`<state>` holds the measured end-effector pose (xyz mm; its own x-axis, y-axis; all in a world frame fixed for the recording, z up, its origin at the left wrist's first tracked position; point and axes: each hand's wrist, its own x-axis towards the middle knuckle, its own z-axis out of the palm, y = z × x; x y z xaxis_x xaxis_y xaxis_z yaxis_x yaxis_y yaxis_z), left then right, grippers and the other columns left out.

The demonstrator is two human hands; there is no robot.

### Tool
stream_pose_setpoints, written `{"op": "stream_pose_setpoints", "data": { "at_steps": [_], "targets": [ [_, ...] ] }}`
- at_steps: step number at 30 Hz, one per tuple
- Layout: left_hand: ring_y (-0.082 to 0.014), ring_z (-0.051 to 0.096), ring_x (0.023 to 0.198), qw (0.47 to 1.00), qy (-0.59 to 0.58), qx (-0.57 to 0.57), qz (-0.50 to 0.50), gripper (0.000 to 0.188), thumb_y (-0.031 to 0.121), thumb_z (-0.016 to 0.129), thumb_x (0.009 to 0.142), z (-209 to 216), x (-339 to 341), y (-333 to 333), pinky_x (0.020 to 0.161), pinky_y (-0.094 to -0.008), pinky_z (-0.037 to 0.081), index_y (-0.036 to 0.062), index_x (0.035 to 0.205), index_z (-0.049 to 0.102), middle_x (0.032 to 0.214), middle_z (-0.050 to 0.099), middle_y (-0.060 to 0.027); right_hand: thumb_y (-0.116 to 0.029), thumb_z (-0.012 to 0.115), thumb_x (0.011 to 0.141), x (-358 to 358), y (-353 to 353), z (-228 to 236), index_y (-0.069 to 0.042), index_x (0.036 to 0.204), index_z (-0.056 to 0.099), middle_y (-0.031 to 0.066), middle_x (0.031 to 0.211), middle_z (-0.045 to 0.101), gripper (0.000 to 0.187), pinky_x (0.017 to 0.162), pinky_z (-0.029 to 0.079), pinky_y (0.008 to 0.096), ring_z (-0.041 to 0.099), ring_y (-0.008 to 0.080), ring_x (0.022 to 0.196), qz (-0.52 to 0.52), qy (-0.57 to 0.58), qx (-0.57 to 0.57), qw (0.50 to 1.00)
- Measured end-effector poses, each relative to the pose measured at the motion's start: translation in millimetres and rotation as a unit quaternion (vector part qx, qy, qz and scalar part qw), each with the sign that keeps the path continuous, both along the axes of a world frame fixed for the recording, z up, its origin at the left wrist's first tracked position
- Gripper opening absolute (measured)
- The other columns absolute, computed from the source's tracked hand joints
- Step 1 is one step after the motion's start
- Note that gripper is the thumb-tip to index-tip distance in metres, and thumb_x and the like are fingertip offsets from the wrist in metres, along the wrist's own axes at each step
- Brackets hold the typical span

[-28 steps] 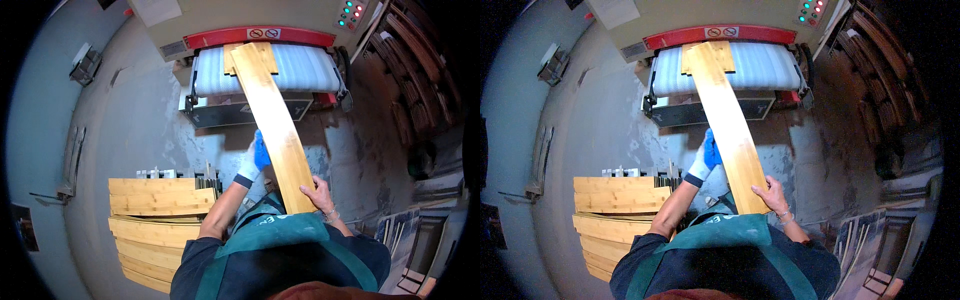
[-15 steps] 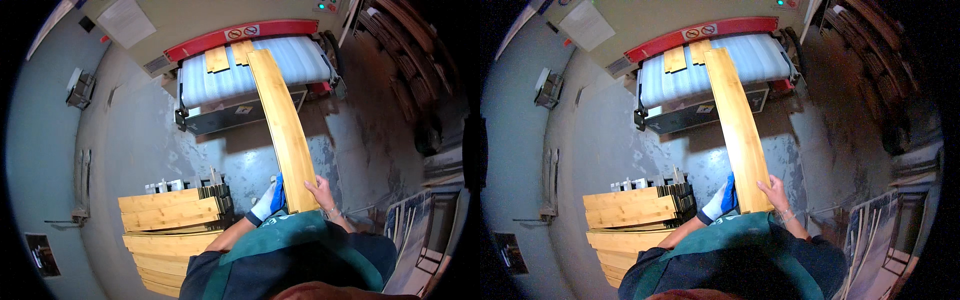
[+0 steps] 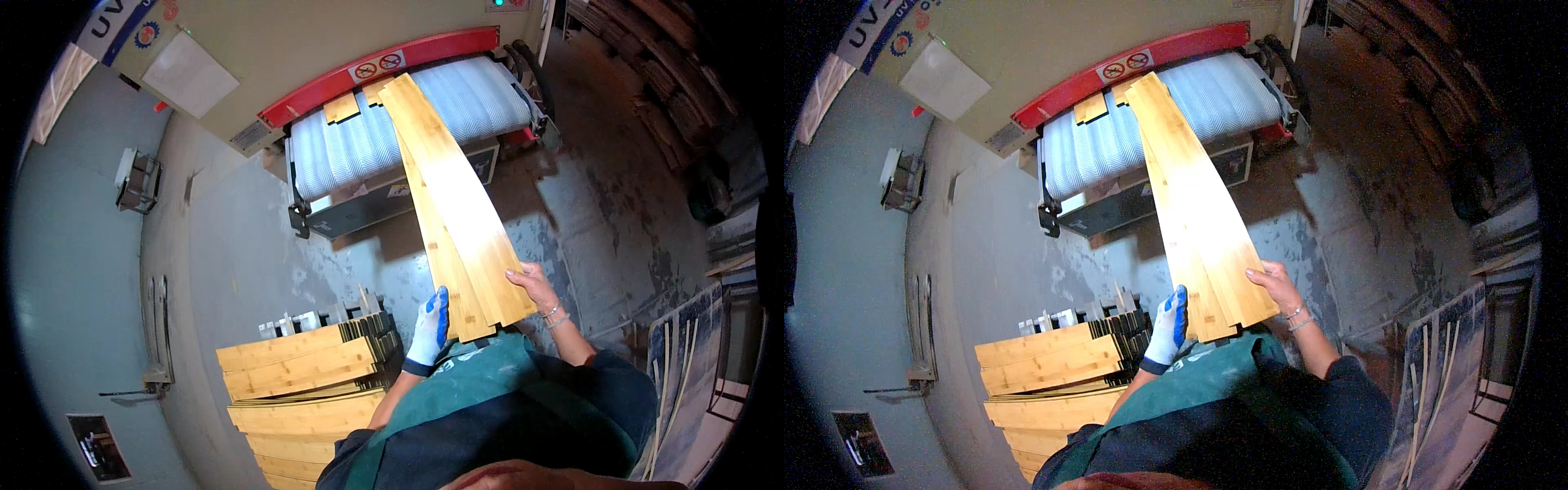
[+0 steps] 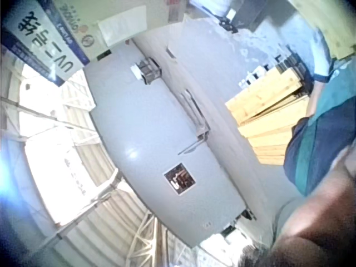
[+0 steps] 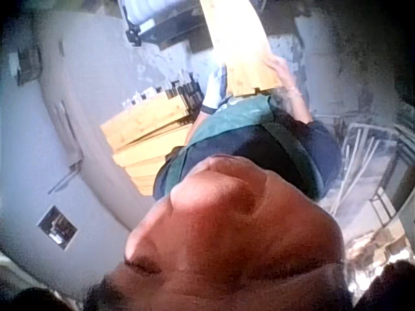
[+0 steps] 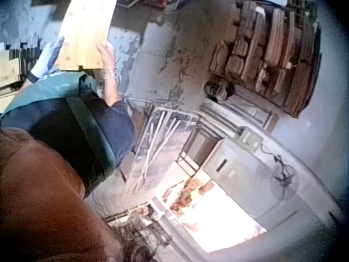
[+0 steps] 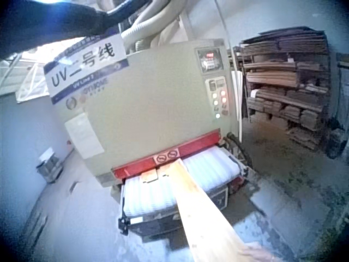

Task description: The person repeatedly picks up wooden planks from a stack and places them onto a conveyor belt machine. After processing, the planks are retrieved and stacked onto a growing pile of finished boards. The person wears gloves and an apron while performing this repetitive task in a workshop setting.

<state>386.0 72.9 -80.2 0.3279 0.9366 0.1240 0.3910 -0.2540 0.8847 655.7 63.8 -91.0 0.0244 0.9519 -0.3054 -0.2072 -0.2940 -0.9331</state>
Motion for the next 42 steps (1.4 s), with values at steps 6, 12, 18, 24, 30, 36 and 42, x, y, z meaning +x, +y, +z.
{"op": "stream_pose_setpoints", "data": {
  "at_steps": [6, 12, 18, 24, 30, 36, 42],
  "targets": [
    [-0.0247, 0.058, 0.07, 0.981, -0.03, -0.189, 0.036, 0.05, 0.039, 0.039, 0.105, 9, 8, 0, 0.07, -0.0371, 0.048, -0.005, 0.102, 0.061, 0.079, 0.063, -0.0178, -0.017, 0.064, 0.091, 28, -9, 22, 0.008, 0.111, 0.066, 0.0052, 0.098, 0.07, 0.031, 0.075, 0.052, 0.0248, 0.064, 0.0091, 0.083, 0.01, -0.06, 0.033, 0.998],
    [-0.0164, 0.062, 0.078, 0.952, -0.076, -0.292, 0.049, 0.053, 0.044, 0.041, 0.104, 11, 10, 4, 0.07, -0.0321, 0.049, -0.0041, 0.102, 0.064, 0.085, 0.067, -0.0136, -0.016, 0.063, 0.092, 39, -19, -8, 0.007, 0.11, 0.066, 0.007, 0.099, 0.071, 0.029, 0.076, 0.053, 0.0264, 0.066, 0.0121, 0.083, -0.023, 0.061, -0.019, 0.998],
    [-0.0282, 0.061, 0.073, 0.996, -0.018, -0.086, 0.035, 0.04, 0.031, 0.04, 0.105, 0, 6, 9, 0.068, -0.0392, 0.048, -0.004, 0.115, 0.056, 0.085, 0.06, -0.0207, -0.017, 0.063, 0.092, 46, 1, -17, 0.007, 0.111, 0.066, 0.0075, 0.099, 0.071, 0.031, 0.077, 0.053, 0.0265, 0.067, 0.0132, 0.084, -0.035, 0.087, -0.004, 0.996],
    [-0.0334, 0.049, 0.06, 0.987, 0.053, -0.145, 0.048, 0.038, 0.029, 0.038, 0.105, -27, 4, 46, 0.059, -0.0438, 0.04, -0.0025, 0.094, 0.056, 0.067, 0.053, -0.0183, -0.019, 0.064, 0.091, 53, 35, -29, 0.007, 0.109, 0.066, 0.0068, 0.096, 0.07, 0.032, 0.074, 0.053, 0.0257, 0.067, 0.0129, 0.082, -0.017, 0.028, 0.0, 0.999],
    [-0.0342, 0.061, 0.087, 0.93, -0.073, -0.344, 0.105, 0.034, 0.017, 0.042, 0.102, -39, -4, 102, 0.08, -0.0435, 0.048, -0.0046, 0.124, 0.057, 0.098, 0.064, -0.0223, -0.018, 0.062, 0.093, 54, 87, -37, 0.004, 0.106, 0.066, 0.0059, 0.095, 0.07, 0.027, 0.074, 0.054, 0.0263, 0.068, 0.0136, 0.083, -0.03, 0.079, -0.024, 0.996],
    [-0.0178, 0.045, 0.071, 0.98, -0.072, -0.165, 0.088, 0.046, 0.038, 0.04, 0.105, -50, 4, 125, 0.069, -0.0349, 0.043, -0.005, 0.099, 0.056, 0.074, 0.049, -0.0081, -0.02, 0.061, 0.094, 58, 121, -47, 0.003, 0.114, 0.064, 0.0081, 0.105, 0.069, 0.031, 0.078, 0.055, 0.0271, 0.068, 0.0155, 0.087, 0.002, 0.124, -0.051, 0.991],
    [-0.0148, 0.058, 0.076, 0.961, -0.074, -0.248, 0.101, 0.059, 0.052, 0.039, 0.102, -11, 0, 149, 0.072, -0.0328, 0.047, -0.0017, 0.103, 0.063, 0.087, 0.067, -0.012, -0.017, 0.059, 0.096, 68, 153, -62, 0.004, 0.121, 0.06, 0.009, 0.117, 0.066, 0.033, 0.094, 0.05, 0.0314, 0.063, 0.0183, 0.106, -0.019, 0.19, -0.052, 0.98]
  ]
}}
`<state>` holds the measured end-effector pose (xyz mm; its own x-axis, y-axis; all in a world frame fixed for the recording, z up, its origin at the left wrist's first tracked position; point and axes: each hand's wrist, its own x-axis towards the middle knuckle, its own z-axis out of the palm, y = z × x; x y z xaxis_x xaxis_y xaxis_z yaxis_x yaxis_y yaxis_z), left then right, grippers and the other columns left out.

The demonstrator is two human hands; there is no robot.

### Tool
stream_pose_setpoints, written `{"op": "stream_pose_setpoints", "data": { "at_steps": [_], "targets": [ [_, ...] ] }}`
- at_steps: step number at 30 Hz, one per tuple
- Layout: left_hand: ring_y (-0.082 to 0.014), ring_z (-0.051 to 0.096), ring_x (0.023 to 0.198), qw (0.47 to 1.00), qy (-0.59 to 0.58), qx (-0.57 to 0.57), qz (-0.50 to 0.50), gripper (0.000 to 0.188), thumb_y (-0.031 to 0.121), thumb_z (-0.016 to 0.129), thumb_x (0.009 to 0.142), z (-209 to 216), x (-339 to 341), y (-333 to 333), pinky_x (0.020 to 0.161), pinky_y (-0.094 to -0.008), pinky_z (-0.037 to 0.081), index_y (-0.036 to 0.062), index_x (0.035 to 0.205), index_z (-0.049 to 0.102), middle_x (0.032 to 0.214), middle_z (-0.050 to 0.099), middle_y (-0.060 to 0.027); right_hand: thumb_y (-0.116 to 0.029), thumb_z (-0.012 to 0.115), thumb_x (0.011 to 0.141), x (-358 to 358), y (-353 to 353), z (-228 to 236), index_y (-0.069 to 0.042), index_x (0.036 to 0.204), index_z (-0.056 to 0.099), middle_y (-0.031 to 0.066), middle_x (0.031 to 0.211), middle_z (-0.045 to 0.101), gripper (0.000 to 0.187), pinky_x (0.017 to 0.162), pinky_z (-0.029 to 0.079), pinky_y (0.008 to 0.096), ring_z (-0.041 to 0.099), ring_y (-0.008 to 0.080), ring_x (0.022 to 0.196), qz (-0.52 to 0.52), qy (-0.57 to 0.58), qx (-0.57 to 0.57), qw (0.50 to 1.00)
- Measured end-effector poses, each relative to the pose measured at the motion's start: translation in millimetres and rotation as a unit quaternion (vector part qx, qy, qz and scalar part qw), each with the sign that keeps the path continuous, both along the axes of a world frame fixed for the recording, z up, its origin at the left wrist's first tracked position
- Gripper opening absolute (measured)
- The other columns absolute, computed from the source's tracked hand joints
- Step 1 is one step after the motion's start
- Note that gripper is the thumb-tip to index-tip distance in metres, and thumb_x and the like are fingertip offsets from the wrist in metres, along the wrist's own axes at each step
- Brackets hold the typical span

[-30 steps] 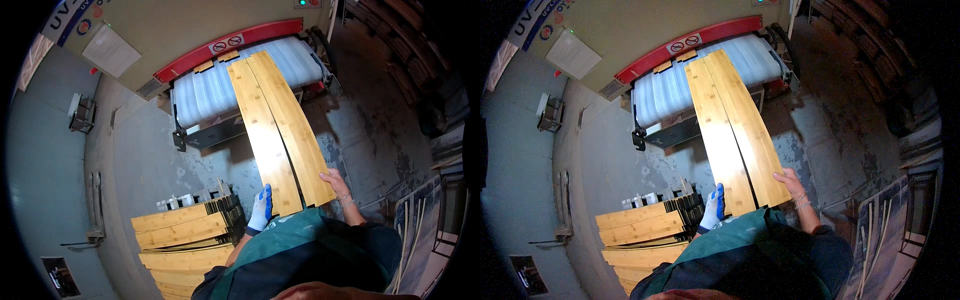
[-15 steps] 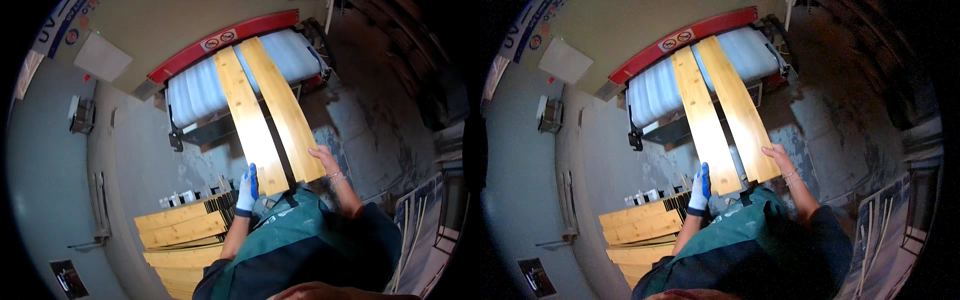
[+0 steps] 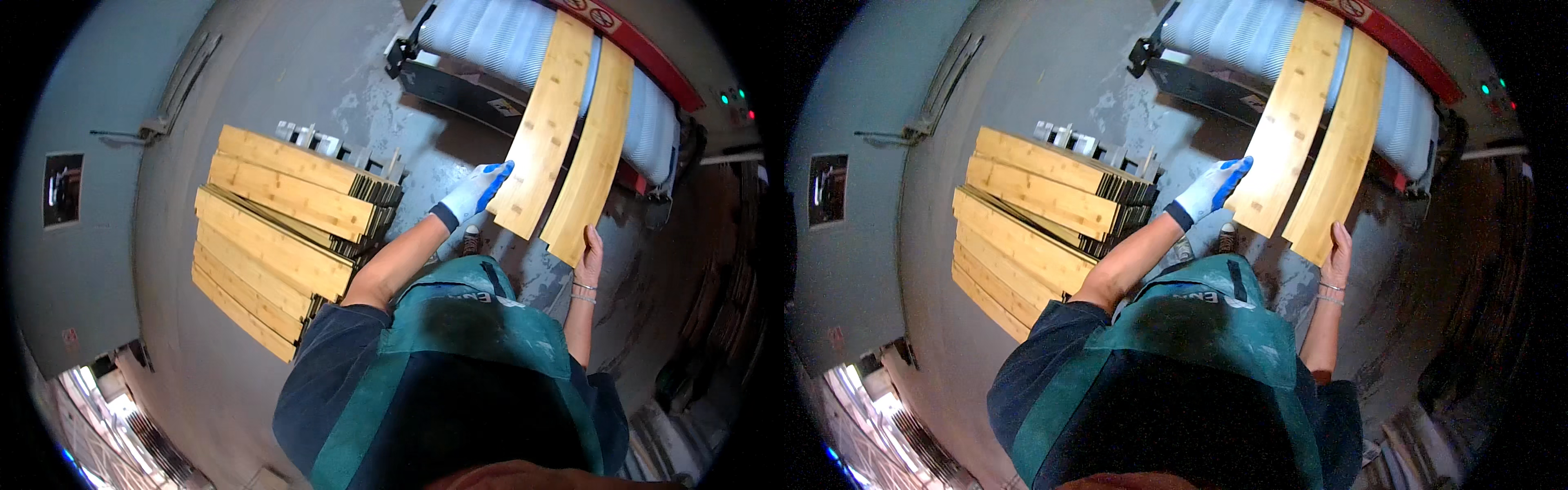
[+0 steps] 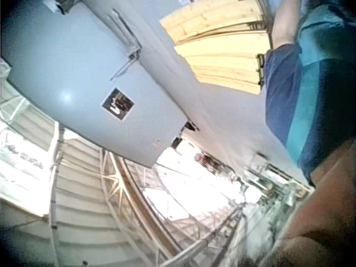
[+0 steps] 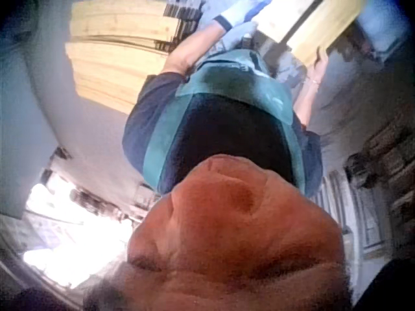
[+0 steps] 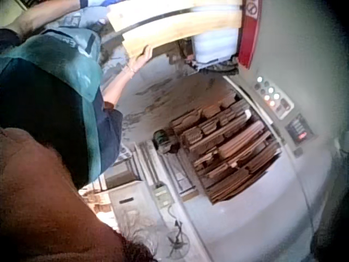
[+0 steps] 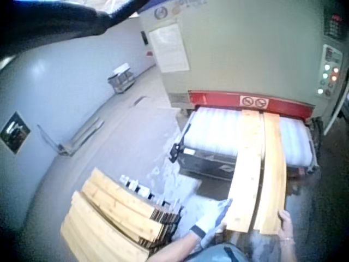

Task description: The person repeatedly picks up wooden planks from a stack and places them onto a conveyor belt machine. After processing, the planks are retrieved and stacked onto a growing pile of finished boards. The person wears gloves and an apron while performing this repetitive task in a workshop setting.

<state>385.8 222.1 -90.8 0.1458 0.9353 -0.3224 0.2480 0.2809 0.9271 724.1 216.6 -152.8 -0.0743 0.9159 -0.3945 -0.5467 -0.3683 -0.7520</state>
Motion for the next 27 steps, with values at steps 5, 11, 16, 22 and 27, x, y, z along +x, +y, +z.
{"op": "stream_pose_setpoints", "data": {
  "at_steps": [5, 11, 16, 22, 27],
  "targets": [
    [-0.0113, 0.051, 0.063, 0.98, -0.107, 0.137, 0.094, 0.058, 0.053, 0.039, 0.102, -16, 2, 2, 0.057, -0.0288, 0.041, 0.0022, 0.101, 0.067, 0.074, 0.061, -0.0016, -0.016, 0.057, 0.098, 23, 28, -7, 0.003, 0.123, 0.06, 0.0094, 0.125, 0.063, 0.032, 0.103, 0.043, 0.0335, 0.059, 0.0188, 0.115, -0.012, 0.044, -0.006, 0.999],
    [-0.0112, 0.064, 0.077, 0.932, -0.317, -0.007, 0.173, 0.053, 0.051, 0.046, 0.1, -53, 0, 4, 0.065, -0.0246, 0.05, 0.0033, 0.112, 0.066, 0.094, 0.07, -0.0053, -0.032, 0.059, 0.098, 30, 56, 7, 0.002, 0.116, 0.061, 0.013, 0.122, 0.064, 0.039, 0.104, 0.042, 0.0376, 0.057, 0.0239, 0.116, 0.07, 0.159, 0.01, 0.985],
    [-0.0266, 0.064, 0.106, 0.844, -0.485, -0.083, 0.213, 0.055, 0.048, 0.045, 0.101, -49, -6, -21, 0.096, -0.0389, 0.049, 0.0003, 0.126, 0.056, 0.118, 0.066, -0.016, -0.061, 0.051, 0.093, 38, 79, 0, 0.005, 0.141, 0.042, 0.0156, 0.141, 0.051, 0.082, 0.11, 0.035, 0.041, 0.048, 0.0282, 0.129, 0.02, 0.132, -0.04, 0.99],
    [-0.0312, 0.058, 0.119, 0.926, -0.312, 0.009, 0.211, 0.045, 0.019, 0.051, 0.099, -47, -45, -149, 0.101, -0.0397, 0.046, 0.0012, 0.139, 0.043, 0.132, 0.054, -0.0195, -0.052, 0.052, 0.092, 51, 81, -84, 0.0, 0.132, 0.048, 0.0136, 0.133, 0.055, 0.066, 0.101, 0.042, 0.0452, 0.053, 0.0292, 0.119, -0.044, 0.024, -0.06, 0.997],
    [-0.0425, 0.048, 0.125, 0.9, 0.396, 0.06, 0.171, 0.053, 0.036, 0.053, 0.098, -94, -71, -296, 0.105, -0.0414, 0.04, 0.0065, 0.14, 0.041, 0.143, 0.039, -0.0267, -0.029, 0.06, 0.095, -97, 30, -134, 0.001, 0.106, 0.058, 0.0152, 0.106, 0.067, 0.033, 0.073, 0.057, 0.0298, 0.067, 0.02, 0.084, 0.341, 0.003, -0.236, 0.91]
  ]
}}
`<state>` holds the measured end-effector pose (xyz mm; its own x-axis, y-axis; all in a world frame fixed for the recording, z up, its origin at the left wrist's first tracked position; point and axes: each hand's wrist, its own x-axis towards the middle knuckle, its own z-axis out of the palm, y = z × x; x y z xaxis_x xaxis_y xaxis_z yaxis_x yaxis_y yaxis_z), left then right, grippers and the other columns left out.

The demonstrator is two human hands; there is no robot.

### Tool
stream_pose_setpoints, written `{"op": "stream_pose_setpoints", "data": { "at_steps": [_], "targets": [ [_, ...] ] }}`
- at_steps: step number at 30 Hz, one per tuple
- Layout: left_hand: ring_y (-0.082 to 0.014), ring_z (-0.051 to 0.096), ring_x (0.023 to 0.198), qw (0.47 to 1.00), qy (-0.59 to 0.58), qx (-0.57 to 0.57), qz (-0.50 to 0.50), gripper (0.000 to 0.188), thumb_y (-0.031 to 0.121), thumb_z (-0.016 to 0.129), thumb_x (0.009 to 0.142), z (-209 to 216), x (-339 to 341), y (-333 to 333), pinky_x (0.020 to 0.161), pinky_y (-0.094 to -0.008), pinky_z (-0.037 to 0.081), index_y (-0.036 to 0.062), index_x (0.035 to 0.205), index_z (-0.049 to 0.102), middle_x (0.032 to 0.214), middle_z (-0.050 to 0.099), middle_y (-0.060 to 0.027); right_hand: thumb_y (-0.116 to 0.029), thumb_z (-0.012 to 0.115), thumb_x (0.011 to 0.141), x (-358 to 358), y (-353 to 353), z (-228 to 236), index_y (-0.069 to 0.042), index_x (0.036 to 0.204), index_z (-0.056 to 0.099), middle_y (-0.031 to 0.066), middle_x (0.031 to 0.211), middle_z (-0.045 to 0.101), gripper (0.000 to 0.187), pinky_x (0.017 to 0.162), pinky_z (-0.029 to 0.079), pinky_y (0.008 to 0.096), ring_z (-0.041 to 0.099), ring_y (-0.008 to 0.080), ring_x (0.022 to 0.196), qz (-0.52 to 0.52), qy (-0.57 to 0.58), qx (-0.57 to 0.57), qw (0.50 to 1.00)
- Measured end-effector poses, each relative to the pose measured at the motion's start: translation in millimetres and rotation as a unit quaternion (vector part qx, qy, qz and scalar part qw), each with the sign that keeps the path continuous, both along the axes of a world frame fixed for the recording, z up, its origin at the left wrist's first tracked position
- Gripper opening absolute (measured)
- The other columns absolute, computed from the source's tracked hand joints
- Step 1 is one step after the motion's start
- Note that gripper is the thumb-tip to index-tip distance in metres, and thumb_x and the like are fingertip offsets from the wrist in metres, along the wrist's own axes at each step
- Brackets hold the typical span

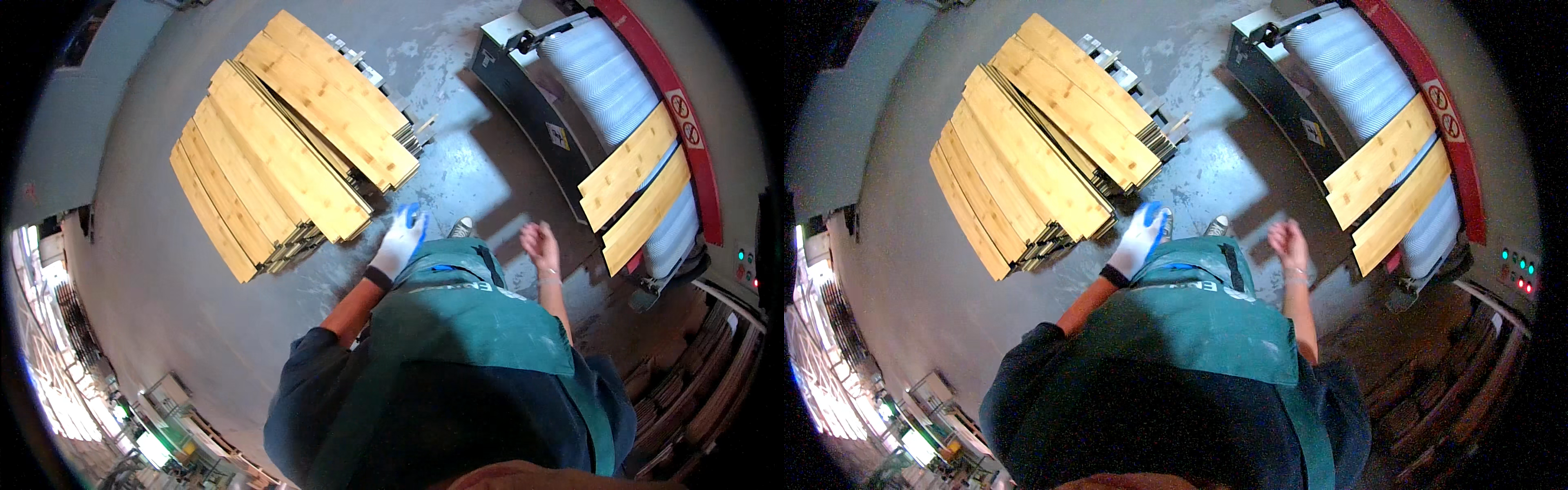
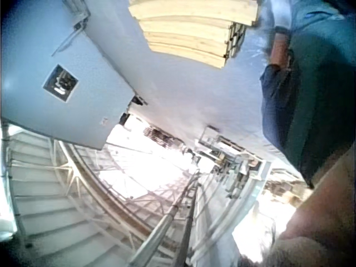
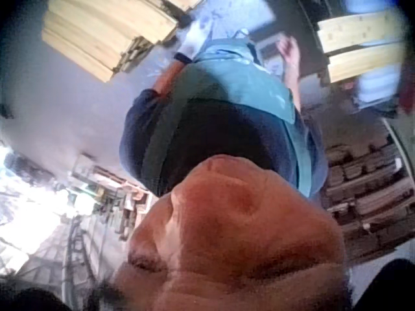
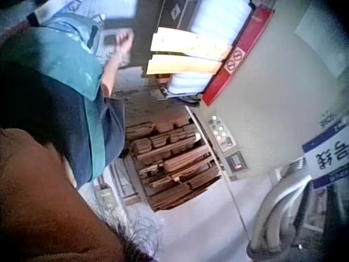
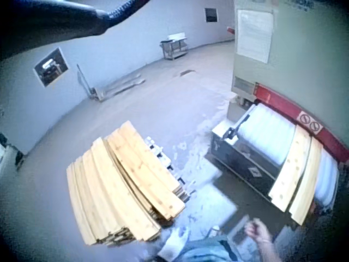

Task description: The person repeatedly picks up wooden planks from a stack and places them onto a conveyor belt machine. After processing, the planks are retrieved and stacked onto a growing pile of finished boards. The person wears gloves and an apron while performing this repetitive task in a workshop setting.

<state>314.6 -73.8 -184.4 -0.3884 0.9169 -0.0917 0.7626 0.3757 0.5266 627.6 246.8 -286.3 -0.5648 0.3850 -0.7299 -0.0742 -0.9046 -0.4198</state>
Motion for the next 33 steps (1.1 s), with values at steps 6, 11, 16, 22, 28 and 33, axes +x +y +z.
{"op": "stream_pose_setpoints", "data": {
  "at_steps": [6, 11, 16, 22, 28, 33],
  "targets": [
    [-0.0461, 0.045, 0.127, 0.94, -0.109, 0.084, 0.311, 0.048, 0.036, 0.059, 0.093, -4, -12, 8, 0.103, -0.045, 0.042, 0.006, 0.13, 0.051, 0.144, 0.037, -0.0295, -0.042, 0.071, 0.087, -293, -61, 69, -0.002, 0.101, 0.066, 0.0051, 0.089, 0.067, 0.043, 0.065, 0.052, 0.0299, 0.063, 0.0148, 0.076, 0.313, -0.072, 0.353, 0.879],
    [-0.0442, 0.049, 0.12, 0.898, -0.199, 0.136, 0.367, 0.038, 0.031, 0.06, 0.093, -16, -28, 18, 0.101, -0.0433, 0.043, 0.0043, 0.121, 0.056, 0.135, 0.044, -0.0283, -0.056, 0.073, 0.075, -410, -102, 72, 0.005, 0.087, 0.066, 0.0195, 0.08, 0.068, 0.062, 0.066, 0.052, 0.0421, 0.065, 0.0293, 0.072, 0.443, -0.092, 0.637, 0.624],
    [-0.0346, 0.047, 0.126, 0.851, -0.325, 0.19, 0.368, 0.037, 0.029, 0.053, 0.098, 36, -37, 32, 0.108, -0.0352, 0.036, 0.0035, 0.124, 0.059, 0.133, 0.05, -0.0249, -0.058, 0.069, 0.079, -424, -99, 45, 0.002, 0.069, 0.07, 0.02, 0.067, 0.066, 0.061, 0.061, 0.051, 0.042, 0.067, 0.0331, 0.063, 0.452, -0.142, 0.691, 0.546],
    [-0.0274, 0.054, 0.122, 0.838, -0.387, 0.192, 0.332, 0.044, 0.032, 0.052, 0.099, 24, -45, 24, 0.106, -0.0323, 0.038, -0.0008, 0.128, 0.055, 0.131, 0.057, -0.018, -0.055, 0.072, 0.081, -424, -74, 66, 0.003, 0.066, 0.064, 0.011, 0.057, 0.06, 0.061, 0.053, 0.048, 0.0382, 0.058, 0.0204, 0.051, 0.516, -0.093, 0.621, 0.582],
    [-0.0213, 0.055, 0.112, 0.804, -0.449, 0.194, 0.338, 0.041, 0.023, 0.054, 0.1, 72, -38, -8, 0.099, -0.0323, 0.043, -0.0025, 0.131, 0.047, 0.119, 0.057, -0.0169, -0.04, 0.079, 0.081, -388, -45, 103, -0.003, 0.076, 0.062, -0.0002, 0.057, 0.053, 0.041, 0.041, 0.033, 0.0293, 0.044, 0.0081, 0.046, 0.592, -0.082, 0.416, 0.685],
    [-0.0243, 0.054, 0.113, 0.705, -0.581, 0.254, 0.317, 0.066, 0.051, 0.049, 0.094, 67, -46, -22, 0.097, -0.0384, 0.044, 0.0069, 0.142, 0.038, 0.132, 0.051, -0.0128, -0.04, 0.082, 0.077, -326, -30, 168, 0.004, 0.099, 0.07, 0.0038, 0.079, 0.068, 0.05, 0.059, 0.047, 0.0256, 0.059, 0.0102, 0.063, 0.569, -0.032, 0.34, 0.748]
  ]
}}
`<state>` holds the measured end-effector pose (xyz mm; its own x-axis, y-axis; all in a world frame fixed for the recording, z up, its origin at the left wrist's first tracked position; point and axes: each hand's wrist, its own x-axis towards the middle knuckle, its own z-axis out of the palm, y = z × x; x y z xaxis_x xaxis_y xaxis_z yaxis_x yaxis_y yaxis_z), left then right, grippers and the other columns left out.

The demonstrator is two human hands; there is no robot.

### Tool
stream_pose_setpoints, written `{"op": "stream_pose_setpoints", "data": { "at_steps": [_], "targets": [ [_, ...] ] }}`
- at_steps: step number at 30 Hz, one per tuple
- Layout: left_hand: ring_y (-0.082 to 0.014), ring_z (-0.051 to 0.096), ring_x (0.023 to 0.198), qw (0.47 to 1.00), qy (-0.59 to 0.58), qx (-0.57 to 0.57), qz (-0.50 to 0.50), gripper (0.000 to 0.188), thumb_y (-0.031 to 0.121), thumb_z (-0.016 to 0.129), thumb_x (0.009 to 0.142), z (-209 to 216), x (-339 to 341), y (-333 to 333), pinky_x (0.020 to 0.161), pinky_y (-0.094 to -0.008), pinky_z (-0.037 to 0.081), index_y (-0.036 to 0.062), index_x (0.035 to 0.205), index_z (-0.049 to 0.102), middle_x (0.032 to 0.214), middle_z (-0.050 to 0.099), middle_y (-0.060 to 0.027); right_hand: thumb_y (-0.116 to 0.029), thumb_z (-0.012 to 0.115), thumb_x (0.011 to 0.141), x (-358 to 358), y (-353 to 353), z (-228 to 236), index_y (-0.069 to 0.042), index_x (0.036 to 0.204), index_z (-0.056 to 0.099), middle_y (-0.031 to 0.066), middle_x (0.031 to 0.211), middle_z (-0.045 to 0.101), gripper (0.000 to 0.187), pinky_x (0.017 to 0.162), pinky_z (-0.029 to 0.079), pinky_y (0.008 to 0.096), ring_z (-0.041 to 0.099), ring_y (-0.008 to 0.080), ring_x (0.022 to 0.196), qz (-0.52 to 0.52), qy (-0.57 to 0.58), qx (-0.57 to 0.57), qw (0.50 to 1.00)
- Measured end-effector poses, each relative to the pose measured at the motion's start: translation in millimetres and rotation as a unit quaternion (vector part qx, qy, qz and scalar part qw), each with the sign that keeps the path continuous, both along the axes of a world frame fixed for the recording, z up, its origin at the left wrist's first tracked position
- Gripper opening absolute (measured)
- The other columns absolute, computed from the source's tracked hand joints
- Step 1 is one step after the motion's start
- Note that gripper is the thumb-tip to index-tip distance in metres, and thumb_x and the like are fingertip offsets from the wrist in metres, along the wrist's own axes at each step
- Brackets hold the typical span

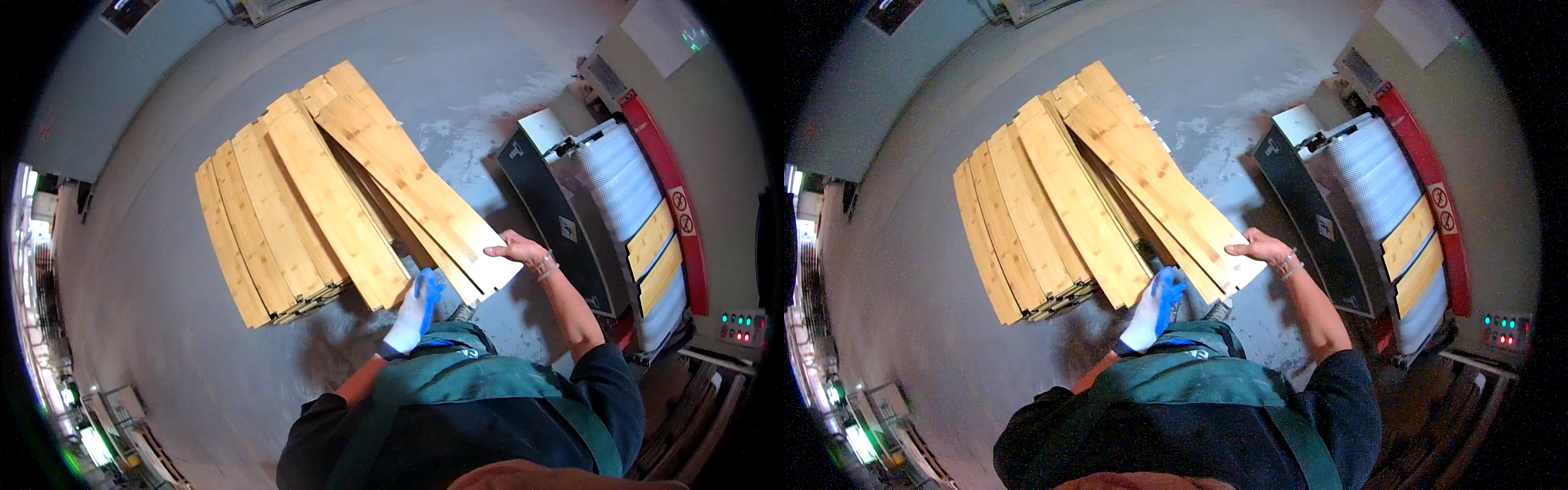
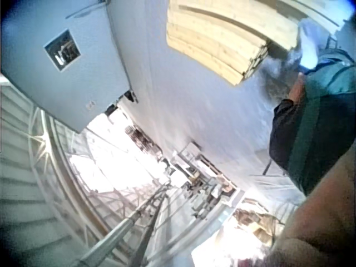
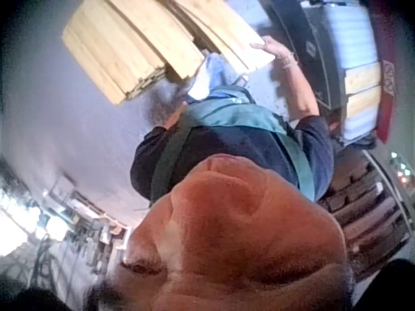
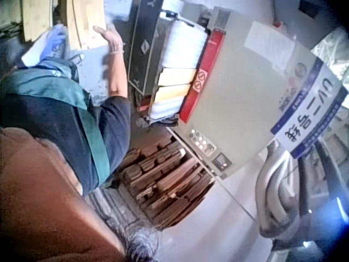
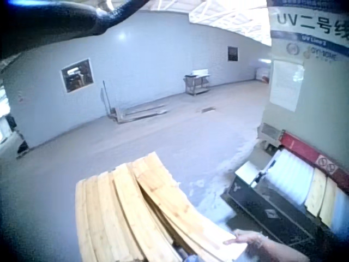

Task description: The person repeatedly picks up wooden planks from a stack and places them onto a conveyor belt machine. After processing, the planks are retrieved and stacked onto a growing pile of finished boards. The person wears gloves and an apron while performing this repetitive task in a workshop setting.

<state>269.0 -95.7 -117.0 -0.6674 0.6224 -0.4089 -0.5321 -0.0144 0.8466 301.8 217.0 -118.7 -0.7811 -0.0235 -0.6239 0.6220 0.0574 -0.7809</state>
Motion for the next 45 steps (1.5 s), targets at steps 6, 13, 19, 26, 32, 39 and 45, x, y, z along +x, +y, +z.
{"op": "stream_pose_setpoints", "data": {
  "at_steps": [6, 13, 19, 26, 32, 39, 45],
  "targets": [
    [-0.0319, 0.039, 0.136, 0.924, -0.291, 0.216, 0.123, 0.083, 0.064, 0.047, 0.093, -14, -23, 43, 0.112, -0.0462, 0.035, 0.0075, 0.151, 0.026, 0.151, 0.036, -0.0146, -0.03, 0.079, 0.082, 63, -45, 77, 0.002, 0.106, 0.07, 0.0014, 0.087, 0.07, 0.041, 0.067, 0.05, 0.0251, 0.062, 0.0071, 0.075, -0.041, 0.007, -0.023, 0.999],
    [-0.0268, 0.057, 0.116, 0.986, -0.149, -0.006, 0.072, 0.077, 0.061, 0.049, 0.094, 68, -28, 45, 0.095, -0.039, 0.049, -0.0013, 0.139, 0.043, 0.133, 0.054, -0.0147, -0.03, 0.077, 0.085, 104, -94, 97, 0.004, 0.106, 0.069, -0.0009, 0.086, 0.067, 0.041, 0.065, 0.047, 0.0243, 0.057, 0.0055, 0.076, -0.16, 0.097, -0.041, 0.982],
    [-0.0186, 0.061, 0.1, 0.996, 0.029, 0.028, -0.078, 0.059, 0.049, 0.048, 0.1, 82, -16, 77, 0.087, -0.0319, 0.049, -0.0035, 0.125, 0.055, 0.117, 0.062, -0.0118, -0.029, 0.074, 0.087, 167, -129, 94, 0.006, 0.112, 0.067, 0.0047, 0.096, 0.069, 0.043, 0.076, 0.051, 0.027, 0.059, 0.0092, 0.086, -0.308, 0.171, 0.038, 0.935],
    [-0.0037, 0.036, 0.061, 0.954, 0.096, 0.062, -0.276, 0.033, 0.032, 0.054, 0.101, 88, 1, 139, 0.054, -0.023, 0.028, 0.0075, 0.079, 0.056, 0.068, 0.041, 0.0069, -0.019, 0.07, 0.088, 217, -187, 118, 0.006, 0.117, 0.064, 0.0064, 0.104, 0.068, 0.039, 0.08, 0.052, 0.0277, 0.062, 0.0119, 0.091, -0.568, 0.177, 0.013, 0.803],
    [-0.0003, 0.029, 0.051, 0.904, 0.132, 0.004, -0.407, 0.031, 0.035, 0.06, 0.098, 76, -3, 150, 0.046, -0.0219, 0.02, 0.0191, 0.071, 0.053, 0.063, 0.036, 0.0121, -0.015, 0.069, 0.088, 271, -216, 107, 0.007, 0.113, 0.066, 0.0068, 0.1, 0.069, 0.033, 0.078, 0.052, 0.0269, 0.063, 0.0115, 0.087, -0.667, 0.2, 0.076, 0.714],
    [-0.0039, 0.028, 0.057, 0.851, 0.226, -0.01, -0.473, 0.042, 0.038, 0.055, 0.099, 71, 10, 166, 0.05, -0.0261, 0.022, 0.0126, 0.067, 0.049, 0.063, 0.033, 0.0095, -0.013, 0.068, 0.088, 288, -238, 88, 0.008, 0.11, 0.066, 0.0071, 0.098, 0.07, 0.031, 0.075, 0.052, 0.0265, 0.063, 0.0109, 0.083, -0.72, 0.176, 0.079, 0.667],
    [-0.0052, 0.029, 0.059, 0.86, 0.16, -0.033, -0.483, 0.046, 0.039, 0.053, 0.1, 37, 2, 185, 0.052, -0.0285, 0.023, 0.009, 0.067, 0.047, 0.064, 0.034, 0.0084, -0.013, 0.067, 0.088, 275, -234, 70, 0.007, 0.111, 0.066, 0.0072, 0.098, 0.07, 0.031, 0.076, 0.052, 0.0263, 0.064, 0.0119, 0.084, -0.753, 0.206, -0.009, 0.625]
  ]
}}
